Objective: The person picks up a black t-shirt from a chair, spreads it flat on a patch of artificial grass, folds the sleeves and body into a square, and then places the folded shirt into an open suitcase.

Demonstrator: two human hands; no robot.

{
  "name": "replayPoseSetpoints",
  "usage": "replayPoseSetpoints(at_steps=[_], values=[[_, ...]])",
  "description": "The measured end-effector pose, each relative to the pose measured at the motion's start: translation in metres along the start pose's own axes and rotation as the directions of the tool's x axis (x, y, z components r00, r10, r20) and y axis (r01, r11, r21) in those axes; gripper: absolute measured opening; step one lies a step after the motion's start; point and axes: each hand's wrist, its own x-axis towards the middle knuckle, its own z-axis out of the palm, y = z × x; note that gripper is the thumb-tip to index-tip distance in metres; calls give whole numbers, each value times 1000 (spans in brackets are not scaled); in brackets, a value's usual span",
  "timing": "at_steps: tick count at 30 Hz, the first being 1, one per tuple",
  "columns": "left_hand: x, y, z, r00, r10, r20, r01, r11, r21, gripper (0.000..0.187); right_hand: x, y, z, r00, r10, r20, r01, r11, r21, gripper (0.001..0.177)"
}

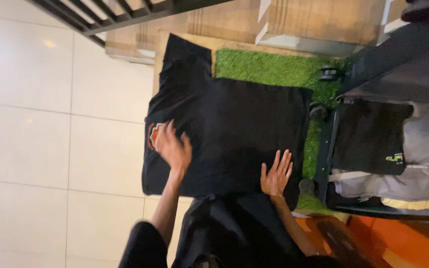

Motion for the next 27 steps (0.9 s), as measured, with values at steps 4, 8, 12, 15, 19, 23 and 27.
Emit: replayPoseSetpoints(at_steps=[4,8,12,15,19,23,27], values=[[-129,-86,-29,867,-483,-125,489,872,19,82,-7,2,1,1000,-28,-1,28,1000,-4,72],[-196,-171,-30,616,-766,182,786,583,-205,96,-11,13,17,999,-41,22,42,999,-23,74],[-209,-207,-24,382,-596,706,773,-212,-598,84,-13,34,30,990,-19,138,25,999,-44,80],[-212,-207,-23,490,-523,698,703,-236,-671,74,-6,41,29,966,24,259,-13,999,-45,85],[-211,-196,-26,482,-505,716,800,-79,-595,56,3,35,17,933,81,352,-53,995,-87,90],[-222,-179,-28,571,-479,667,782,69,-619,46,5,27,11,927,89,363,-47,991,-123,91],[-236,-158,-27,543,-544,640,814,152,-561,41,5,26,6,944,42,328,5,990,-144,94]])
